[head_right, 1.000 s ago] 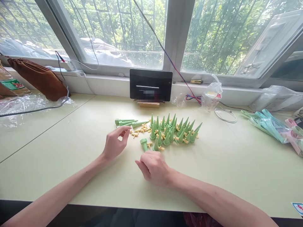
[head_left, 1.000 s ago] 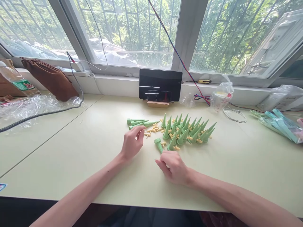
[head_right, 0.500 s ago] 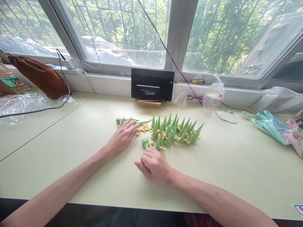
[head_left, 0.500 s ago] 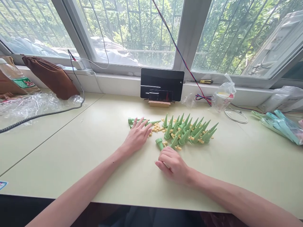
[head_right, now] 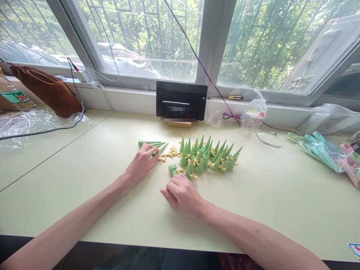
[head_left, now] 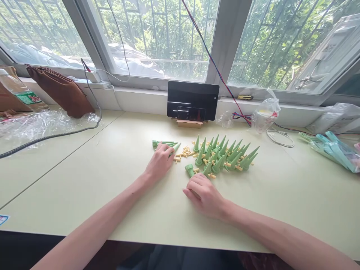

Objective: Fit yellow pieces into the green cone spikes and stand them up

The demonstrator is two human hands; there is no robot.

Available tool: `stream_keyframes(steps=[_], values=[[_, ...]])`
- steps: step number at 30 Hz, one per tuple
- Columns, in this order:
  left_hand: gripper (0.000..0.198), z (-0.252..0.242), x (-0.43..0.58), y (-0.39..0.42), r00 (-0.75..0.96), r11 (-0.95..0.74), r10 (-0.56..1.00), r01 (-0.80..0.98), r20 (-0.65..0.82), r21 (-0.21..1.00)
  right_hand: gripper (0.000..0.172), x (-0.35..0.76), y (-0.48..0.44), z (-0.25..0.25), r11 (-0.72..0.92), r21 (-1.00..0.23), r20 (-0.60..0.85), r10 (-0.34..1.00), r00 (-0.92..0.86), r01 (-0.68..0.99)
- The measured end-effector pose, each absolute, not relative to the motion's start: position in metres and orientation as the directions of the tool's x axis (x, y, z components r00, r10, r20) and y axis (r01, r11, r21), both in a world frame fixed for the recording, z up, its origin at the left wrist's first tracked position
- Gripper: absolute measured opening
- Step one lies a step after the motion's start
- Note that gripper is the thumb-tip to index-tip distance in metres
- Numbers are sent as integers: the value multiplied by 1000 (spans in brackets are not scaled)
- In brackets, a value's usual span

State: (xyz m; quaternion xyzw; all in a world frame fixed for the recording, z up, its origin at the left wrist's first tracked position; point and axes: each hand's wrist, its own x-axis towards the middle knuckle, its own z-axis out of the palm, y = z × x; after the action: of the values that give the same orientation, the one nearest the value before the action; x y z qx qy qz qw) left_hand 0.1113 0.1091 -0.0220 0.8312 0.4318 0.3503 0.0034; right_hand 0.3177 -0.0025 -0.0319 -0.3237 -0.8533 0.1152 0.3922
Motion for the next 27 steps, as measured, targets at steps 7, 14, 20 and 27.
stream_keyframes(steps=[7,14,20,27], values=[[10,-22,111,105,356,-603,756,706,549,372,30,317,-2,-33,723,-452,577,684,-447,522],[15,-22,112,102,359,-600,765,698,534,390,28,315,-3,-31,725,-368,590,666,-457,582],[14,-5,111,98,228,-637,721,591,655,495,24,314,-7,-29,789,-208,598,570,-563,578],[25,18,104,95,-46,-478,872,136,488,868,20,294,-6,-18,801,-214,471,586,-660,558]])
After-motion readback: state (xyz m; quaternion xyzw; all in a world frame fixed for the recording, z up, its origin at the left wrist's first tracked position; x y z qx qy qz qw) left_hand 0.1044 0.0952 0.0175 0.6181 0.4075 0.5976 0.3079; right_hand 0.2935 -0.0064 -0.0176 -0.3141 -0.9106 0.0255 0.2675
